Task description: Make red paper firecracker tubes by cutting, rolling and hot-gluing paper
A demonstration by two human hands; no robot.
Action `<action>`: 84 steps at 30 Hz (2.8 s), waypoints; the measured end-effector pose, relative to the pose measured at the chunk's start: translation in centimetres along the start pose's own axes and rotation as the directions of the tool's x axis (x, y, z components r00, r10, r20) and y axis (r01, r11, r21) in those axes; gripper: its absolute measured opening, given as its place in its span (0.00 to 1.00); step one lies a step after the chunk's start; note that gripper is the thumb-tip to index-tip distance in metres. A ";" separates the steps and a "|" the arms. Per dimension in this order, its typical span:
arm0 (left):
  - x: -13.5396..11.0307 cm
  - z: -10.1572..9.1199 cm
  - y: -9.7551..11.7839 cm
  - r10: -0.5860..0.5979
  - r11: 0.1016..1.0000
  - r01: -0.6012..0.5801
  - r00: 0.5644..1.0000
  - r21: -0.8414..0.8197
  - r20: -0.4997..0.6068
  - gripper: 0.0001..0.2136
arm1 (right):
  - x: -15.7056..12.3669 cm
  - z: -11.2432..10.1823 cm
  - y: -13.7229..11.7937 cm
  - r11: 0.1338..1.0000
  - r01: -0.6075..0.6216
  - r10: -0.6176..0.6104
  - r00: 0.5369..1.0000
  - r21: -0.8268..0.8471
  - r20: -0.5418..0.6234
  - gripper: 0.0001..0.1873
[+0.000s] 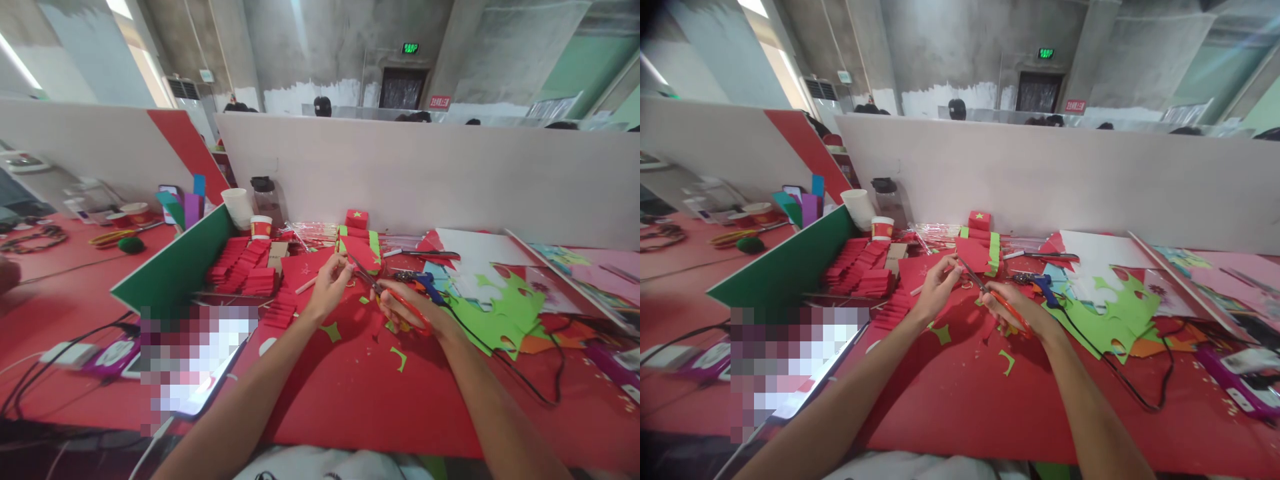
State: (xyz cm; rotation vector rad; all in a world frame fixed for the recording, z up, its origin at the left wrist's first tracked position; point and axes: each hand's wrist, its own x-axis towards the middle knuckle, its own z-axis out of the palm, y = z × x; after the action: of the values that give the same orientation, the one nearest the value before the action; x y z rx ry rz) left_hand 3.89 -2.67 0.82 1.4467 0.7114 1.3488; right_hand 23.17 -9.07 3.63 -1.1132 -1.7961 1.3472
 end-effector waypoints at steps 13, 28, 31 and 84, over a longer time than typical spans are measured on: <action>0.2 -0.5 0.0 0.061 0.998 -0.060 0.998 -0.023 0.036 0.11 | 0.3 0.4 0.3 1.000 -0.026 0.026 0.999 -0.003 0.039 0.27; 0.3 -0.4 0.1 0.060 0.998 -0.059 0.997 -0.020 0.039 0.12 | 0.6 0.9 -0.1 0.999 -0.021 0.020 0.999 0.025 0.028 0.28; 0.3 -0.3 0.2 0.052 0.998 -0.051 0.998 -0.037 0.033 0.12 | 0.6 0.8 0.3 1.000 -0.014 0.014 1.000 -0.005 0.019 0.27; 0.5 -0.8 -0.3 0.051 0.999 -0.051 0.998 -0.004 0.045 0.12 | 1.2 1.1 1.0 0.996 -0.006 0.007 1.000 0.088 -0.005 0.28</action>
State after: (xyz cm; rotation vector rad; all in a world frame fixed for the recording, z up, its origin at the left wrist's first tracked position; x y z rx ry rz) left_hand 3.27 -1.92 0.67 1.4975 0.6475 1.3509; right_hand 22.00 -8.37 2.39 -1.0757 -1.7136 1.4115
